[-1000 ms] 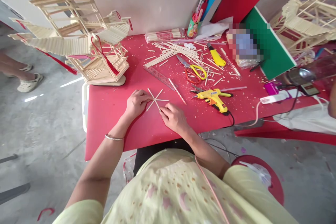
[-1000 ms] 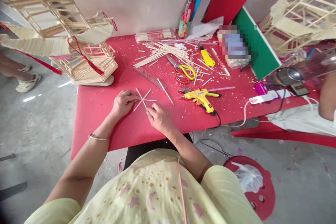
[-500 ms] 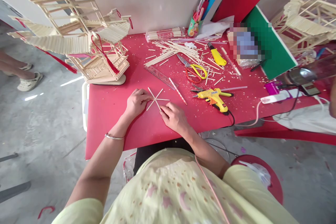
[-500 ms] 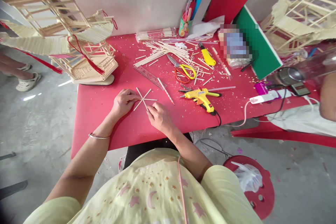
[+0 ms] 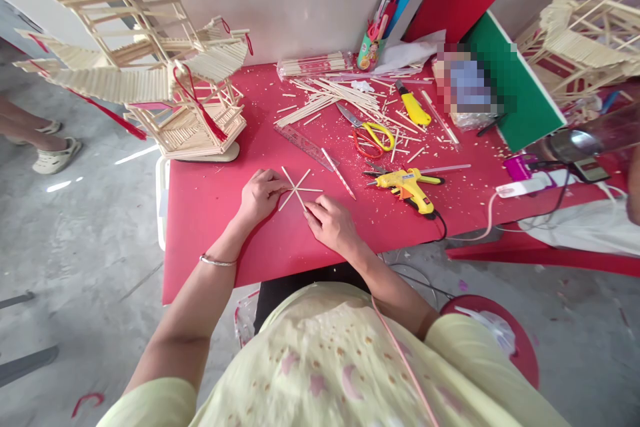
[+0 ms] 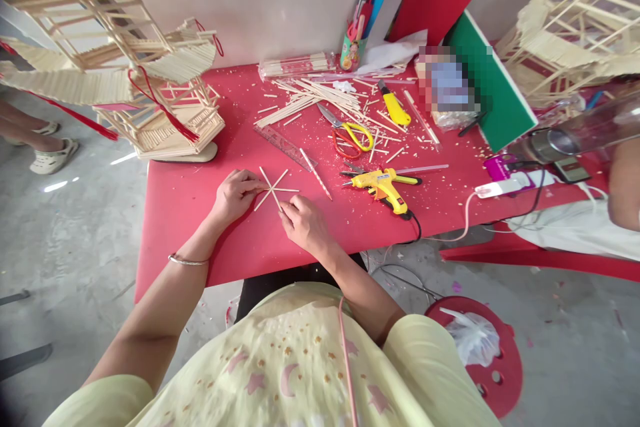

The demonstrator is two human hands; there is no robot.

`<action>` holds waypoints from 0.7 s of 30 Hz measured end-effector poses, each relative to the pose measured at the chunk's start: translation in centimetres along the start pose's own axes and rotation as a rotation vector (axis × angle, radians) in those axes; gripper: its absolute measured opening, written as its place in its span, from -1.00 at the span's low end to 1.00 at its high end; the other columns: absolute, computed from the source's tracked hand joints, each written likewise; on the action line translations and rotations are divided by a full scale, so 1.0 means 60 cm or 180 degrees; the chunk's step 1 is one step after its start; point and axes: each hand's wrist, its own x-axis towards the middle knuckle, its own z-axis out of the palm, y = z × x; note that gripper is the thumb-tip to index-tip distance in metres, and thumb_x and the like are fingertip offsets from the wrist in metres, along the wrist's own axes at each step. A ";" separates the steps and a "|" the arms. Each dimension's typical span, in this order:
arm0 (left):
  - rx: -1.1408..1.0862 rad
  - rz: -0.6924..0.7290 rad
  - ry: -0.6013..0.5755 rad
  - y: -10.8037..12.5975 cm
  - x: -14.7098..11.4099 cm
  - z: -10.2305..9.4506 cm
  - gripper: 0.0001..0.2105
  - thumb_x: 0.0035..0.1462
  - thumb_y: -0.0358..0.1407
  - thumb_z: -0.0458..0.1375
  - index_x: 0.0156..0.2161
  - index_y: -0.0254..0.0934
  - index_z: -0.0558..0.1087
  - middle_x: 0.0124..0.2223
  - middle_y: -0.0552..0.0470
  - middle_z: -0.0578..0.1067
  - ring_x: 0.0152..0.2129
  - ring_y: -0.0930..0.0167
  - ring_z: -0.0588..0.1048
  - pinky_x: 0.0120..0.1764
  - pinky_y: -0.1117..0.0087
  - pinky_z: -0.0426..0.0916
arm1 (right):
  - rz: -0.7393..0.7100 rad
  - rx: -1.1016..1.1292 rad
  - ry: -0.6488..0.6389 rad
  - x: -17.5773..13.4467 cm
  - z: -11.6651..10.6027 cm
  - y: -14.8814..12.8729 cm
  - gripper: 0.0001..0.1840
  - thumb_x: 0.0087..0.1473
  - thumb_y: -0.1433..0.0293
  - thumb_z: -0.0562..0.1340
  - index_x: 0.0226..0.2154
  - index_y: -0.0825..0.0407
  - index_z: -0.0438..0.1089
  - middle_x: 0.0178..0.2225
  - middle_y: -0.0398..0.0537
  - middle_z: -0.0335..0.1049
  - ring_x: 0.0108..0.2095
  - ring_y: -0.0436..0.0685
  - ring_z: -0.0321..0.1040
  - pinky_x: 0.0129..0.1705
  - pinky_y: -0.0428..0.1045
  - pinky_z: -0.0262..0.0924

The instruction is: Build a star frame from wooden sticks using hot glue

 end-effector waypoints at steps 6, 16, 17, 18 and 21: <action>0.0012 0.0011 0.0000 -0.002 0.000 0.001 -0.75 0.36 -0.32 0.15 -0.11 -0.07 0.72 -0.19 -0.06 0.59 -0.23 0.30 0.49 -0.17 0.28 0.39 | -0.0004 -0.0048 -0.0008 0.000 0.000 0.000 -0.72 0.44 0.30 0.16 0.03 -0.02 0.55 -0.22 0.01 0.46 -0.21 0.14 0.41 -0.17 0.01 0.33; -0.0058 0.0065 0.0032 -0.007 -0.001 0.002 -0.77 0.36 -0.30 0.17 -0.10 -0.10 0.71 -0.18 -0.06 0.61 -0.23 0.29 0.49 -0.16 0.27 0.40 | -0.0061 -0.0096 0.0005 0.001 -0.002 -0.001 -0.70 0.45 0.31 0.16 0.02 0.05 0.56 -0.22 0.03 0.47 -0.21 0.13 0.44 -0.16 -0.01 0.32; -0.0079 0.0050 0.0047 -0.007 -0.001 0.002 -0.78 0.36 -0.28 0.18 -0.11 -0.12 0.71 -0.18 -0.07 0.61 -0.23 0.29 0.50 -0.15 0.27 0.40 | -0.0051 -0.0078 0.0009 0.002 -0.002 -0.001 -0.70 0.45 0.30 0.16 0.03 0.04 0.56 -0.22 0.03 0.47 -0.21 0.13 0.44 -0.16 -0.01 0.32; -0.0104 0.0028 0.0065 -0.007 0.000 0.002 -0.78 0.36 -0.26 0.19 -0.11 -0.13 0.71 -0.18 -0.08 0.61 -0.23 0.29 0.50 -0.15 0.27 0.40 | -0.0044 -0.0057 0.0019 0.002 -0.002 -0.001 -0.70 0.46 0.30 0.16 0.03 0.03 0.56 -0.22 0.02 0.48 -0.21 0.13 0.44 -0.16 -0.01 0.32; -0.0227 -0.0087 0.0134 -0.007 0.000 0.001 -0.79 0.35 -0.22 0.20 -0.13 -0.16 0.71 -0.18 -0.08 0.61 -0.23 0.29 0.51 -0.12 0.26 0.41 | -0.0039 0.0028 0.0117 0.000 -0.001 0.000 -0.70 0.46 0.30 0.15 0.02 0.02 0.56 -0.24 0.02 0.49 -0.21 0.12 0.45 -0.15 -0.02 0.33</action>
